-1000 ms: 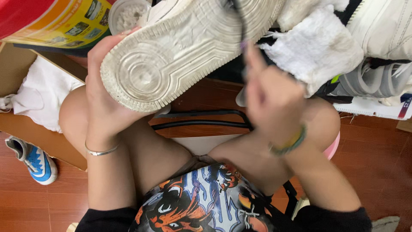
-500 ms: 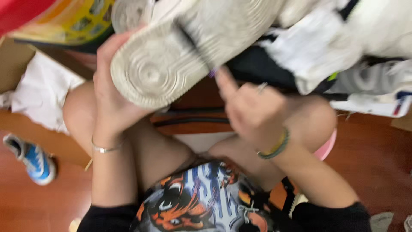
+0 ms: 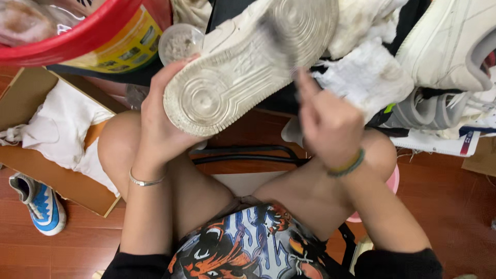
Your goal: The person scrubs the sole of a white sneaker with a purple toothbrush and wipes it with a white cloth. They repeatedly scrub the sole's grooves and wipe away residue, handling the shoe and cloth throughout the process.
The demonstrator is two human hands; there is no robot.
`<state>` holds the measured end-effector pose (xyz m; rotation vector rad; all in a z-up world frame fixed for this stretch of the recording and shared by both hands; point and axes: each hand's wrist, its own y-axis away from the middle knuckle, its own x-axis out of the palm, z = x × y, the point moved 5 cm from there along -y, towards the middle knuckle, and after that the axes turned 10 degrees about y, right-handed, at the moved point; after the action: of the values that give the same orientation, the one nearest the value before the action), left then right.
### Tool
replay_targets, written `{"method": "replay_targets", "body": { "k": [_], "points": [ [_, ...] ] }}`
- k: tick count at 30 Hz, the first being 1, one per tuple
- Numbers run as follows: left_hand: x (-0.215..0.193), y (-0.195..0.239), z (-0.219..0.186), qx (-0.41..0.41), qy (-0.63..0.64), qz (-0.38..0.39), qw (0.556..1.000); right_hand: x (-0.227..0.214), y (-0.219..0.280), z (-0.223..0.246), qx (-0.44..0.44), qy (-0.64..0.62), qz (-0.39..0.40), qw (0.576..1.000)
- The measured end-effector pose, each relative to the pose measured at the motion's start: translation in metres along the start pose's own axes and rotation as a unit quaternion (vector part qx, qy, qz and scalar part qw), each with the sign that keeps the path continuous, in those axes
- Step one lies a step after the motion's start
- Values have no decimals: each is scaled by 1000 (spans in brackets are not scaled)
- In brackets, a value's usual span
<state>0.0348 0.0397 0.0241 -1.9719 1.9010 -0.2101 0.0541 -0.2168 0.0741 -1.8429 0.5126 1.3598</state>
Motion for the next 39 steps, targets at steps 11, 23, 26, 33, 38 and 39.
{"method": "replay_targets", "body": {
  "k": [11, 23, 26, 33, 38, 39],
  "points": [
    [-2, -1, 2, -4, -1, 1, 1000, -6, -3, -22, 107, -130, 16, 986],
    [-1, 1, -1, 5, 0, 6, 1000, -9, -15, -33, 95, -140, 37, 985],
    [0, -1, -4, 11, -13, -1, 1000, -15, -1, -13, 46, -142, 40, 988],
    [4, -2, 1, 15, 3, -5, 1000, 1, 3, -34, 37, -146, 38, 988],
    [4, 2, -2, 20, -11, 8, 1000, 2, 5, -26, -18, -99, 50, 994],
    [4, -1, -2, 31, -23, 4, 999, 3, -2, -33, -8, -111, 54, 992]
  ]
}}
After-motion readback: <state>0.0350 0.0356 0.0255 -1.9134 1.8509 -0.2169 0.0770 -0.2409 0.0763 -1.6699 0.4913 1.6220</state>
